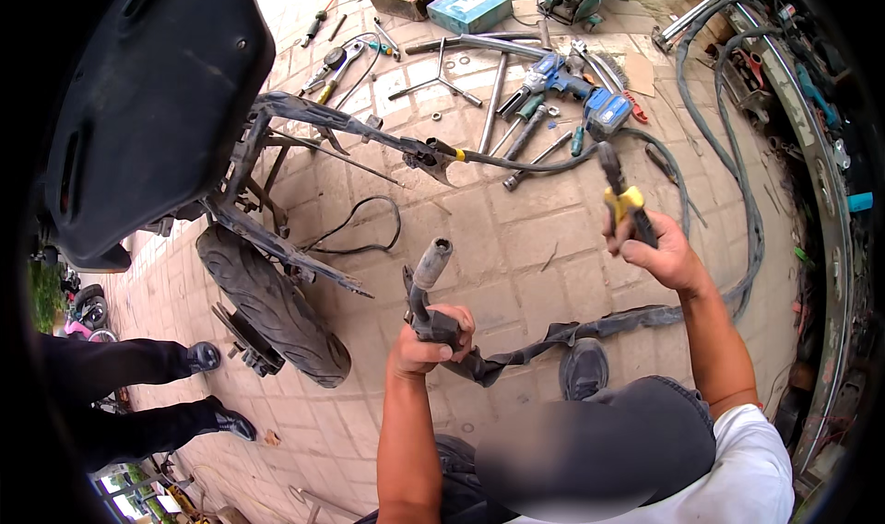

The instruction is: The person uses pliers to cut a wire and then welds a metal component onto a motorcycle frame while working in an outdoor shop area.

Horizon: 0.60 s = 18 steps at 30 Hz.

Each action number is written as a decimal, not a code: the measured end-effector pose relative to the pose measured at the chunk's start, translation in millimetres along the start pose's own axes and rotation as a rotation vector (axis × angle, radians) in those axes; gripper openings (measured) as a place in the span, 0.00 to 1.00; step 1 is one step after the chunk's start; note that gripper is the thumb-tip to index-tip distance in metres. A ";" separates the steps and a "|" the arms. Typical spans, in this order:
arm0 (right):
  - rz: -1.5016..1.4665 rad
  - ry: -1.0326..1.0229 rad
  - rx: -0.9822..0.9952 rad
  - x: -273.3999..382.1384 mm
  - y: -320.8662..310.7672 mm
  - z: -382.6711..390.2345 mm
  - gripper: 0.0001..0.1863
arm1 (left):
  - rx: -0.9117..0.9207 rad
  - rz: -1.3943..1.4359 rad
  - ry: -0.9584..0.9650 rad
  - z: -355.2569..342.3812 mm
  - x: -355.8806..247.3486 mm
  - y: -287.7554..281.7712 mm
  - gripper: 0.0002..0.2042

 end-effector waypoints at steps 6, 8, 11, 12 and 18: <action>0.941 -0.394 0.164 112.1 53.7 -36.8 0.16 | 0.029 -0.042 0.040 3.0 -2.9 9.9 0.23; 1.011 -0.425 0.167 124.0 60.1 -38.7 0.18 | 0.025 -0.052 0.039 5.8 -3.1 11.9 0.23; 1.118 -0.495 0.180 137.5 65.8 -40.9 0.17 | 0.026 -0.052 0.036 8.1 -1.6 12.5 0.23; 1.148 -0.515 0.175 139.4 66.6 -40.8 0.16 | 0.028 -0.051 0.035 8.5 -1.0 12.4 0.23; 1.228 -0.536 0.186 146.9 65.6 -40.1 0.15 | 0.013 -0.045 -0.015 10.5 2.1 11.3 0.24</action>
Point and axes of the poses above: each hand's wrist, its own z-axis away from the middle knuckle, its own y-axis out of the palm, x = y × z, the point moved 8 cm from there along -z, towards the middle knuckle, and after that the axes turned 8 degrees about x, right-handed, at the moved point
